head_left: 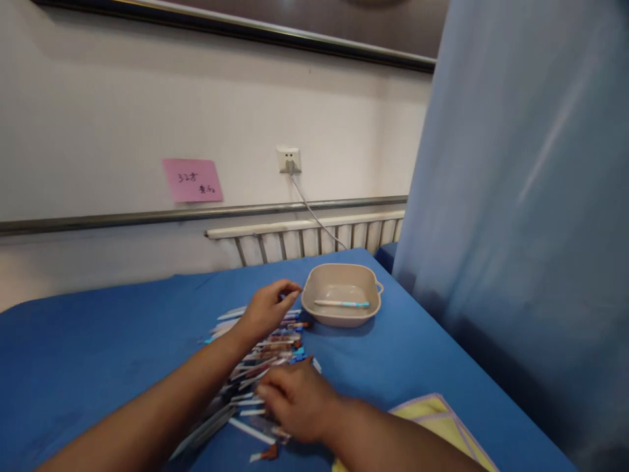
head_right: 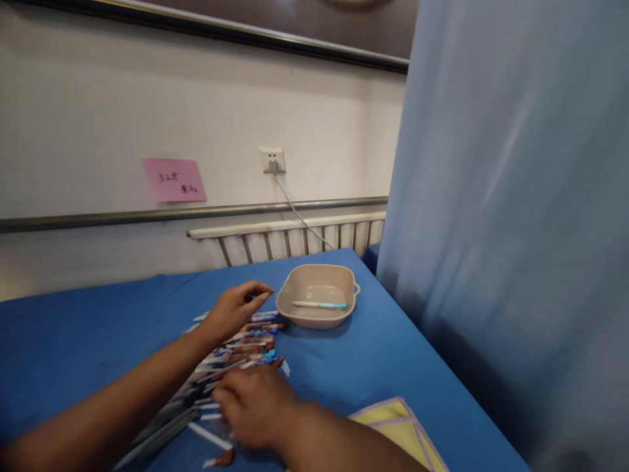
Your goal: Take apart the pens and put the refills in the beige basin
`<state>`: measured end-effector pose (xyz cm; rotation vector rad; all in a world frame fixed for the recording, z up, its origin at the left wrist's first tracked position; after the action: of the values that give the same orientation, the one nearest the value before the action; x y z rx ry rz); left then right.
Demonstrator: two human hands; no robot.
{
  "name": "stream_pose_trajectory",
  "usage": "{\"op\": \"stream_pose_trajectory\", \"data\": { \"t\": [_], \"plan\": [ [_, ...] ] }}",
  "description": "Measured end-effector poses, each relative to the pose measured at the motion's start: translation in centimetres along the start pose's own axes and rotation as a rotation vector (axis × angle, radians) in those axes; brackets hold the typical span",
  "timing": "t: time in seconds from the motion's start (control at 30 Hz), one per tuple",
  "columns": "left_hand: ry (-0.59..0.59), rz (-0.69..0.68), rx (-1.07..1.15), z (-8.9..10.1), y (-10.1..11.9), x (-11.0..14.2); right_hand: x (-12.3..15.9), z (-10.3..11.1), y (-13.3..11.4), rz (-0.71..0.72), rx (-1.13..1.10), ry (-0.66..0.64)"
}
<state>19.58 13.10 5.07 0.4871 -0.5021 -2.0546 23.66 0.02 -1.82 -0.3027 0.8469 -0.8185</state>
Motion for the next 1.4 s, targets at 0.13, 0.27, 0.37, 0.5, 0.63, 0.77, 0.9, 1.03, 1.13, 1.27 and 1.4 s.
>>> {"op": "stream_pose_trajectory", "data": {
  "t": [0.13, 0.27, 0.37, 0.5, 0.63, 0.77, 0.9, 1.03, 1.13, 1.27, 1.4],
  "plan": [
    [0.169, 0.194, 0.147, 2.8, -6.8, 7.8, 0.8, -0.1, 1.8, -0.167, -0.252, 0.212],
    [0.228, 0.348, 0.254, 3.6, -11.9, 14.9, 1.4, -0.3, 2.7, -0.231, -0.362, 0.247],
    [0.212, 0.408, 0.281, 3.9, -13.5, 17.8, 1.9, -0.6, 3.0, -0.253, -0.382, 0.233],
    [0.189, 0.392, 0.276, 4.2, -13.4, 18.6, 2.4, -0.5, 2.8, -0.277, -0.368, 0.239],
    [0.130, 0.259, 0.192, 3.7, -12.4, 18.6, 1.6, 0.4, 1.1, -0.311, -0.365, 0.275],
    [0.060, 0.146, 0.153, 3.1, -11.4, 18.9, -0.8, 1.0, -2.3, -0.324, -0.456, 0.302],
    [-0.072, 0.054, 0.118, 2.8, -10.3, 19.4, -1.0, 0.5, -3.4, -0.358, -0.559, 0.426],
    [-0.157, 0.017, 0.053, 2.4, -9.8, 19.8, 1.0, -0.1, -2.0, -0.255, -0.219, 0.129],
    [-0.201, 0.014, 0.014, 2.1, -9.9, 19.8, 1.9, -0.1, -1.8, -0.151, -0.098, -0.174],
    [-0.215, 0.037, -0.006, 1.8, -10.3, 19.7, 1.9, -0.1, -3.1, -0.092, -0.006, -0.373],
    [-0.222, 0.040, -0.026, 1.7, -10.4, 19.7, 1.8, -1.0, -3.7, -0.090, 0.119, -0.446]
  ]
}}
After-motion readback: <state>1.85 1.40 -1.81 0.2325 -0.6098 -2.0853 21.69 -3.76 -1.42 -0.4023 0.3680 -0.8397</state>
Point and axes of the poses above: each hand's wrist, its own x-axis away from the middle knuckle, its own z-axis out of the back of the hand, y = z × x, the point moved 3 cm from there along -x, towards the middle knuckle, and after that the axes turned 15 degrees about z, right-handed, at the moved point
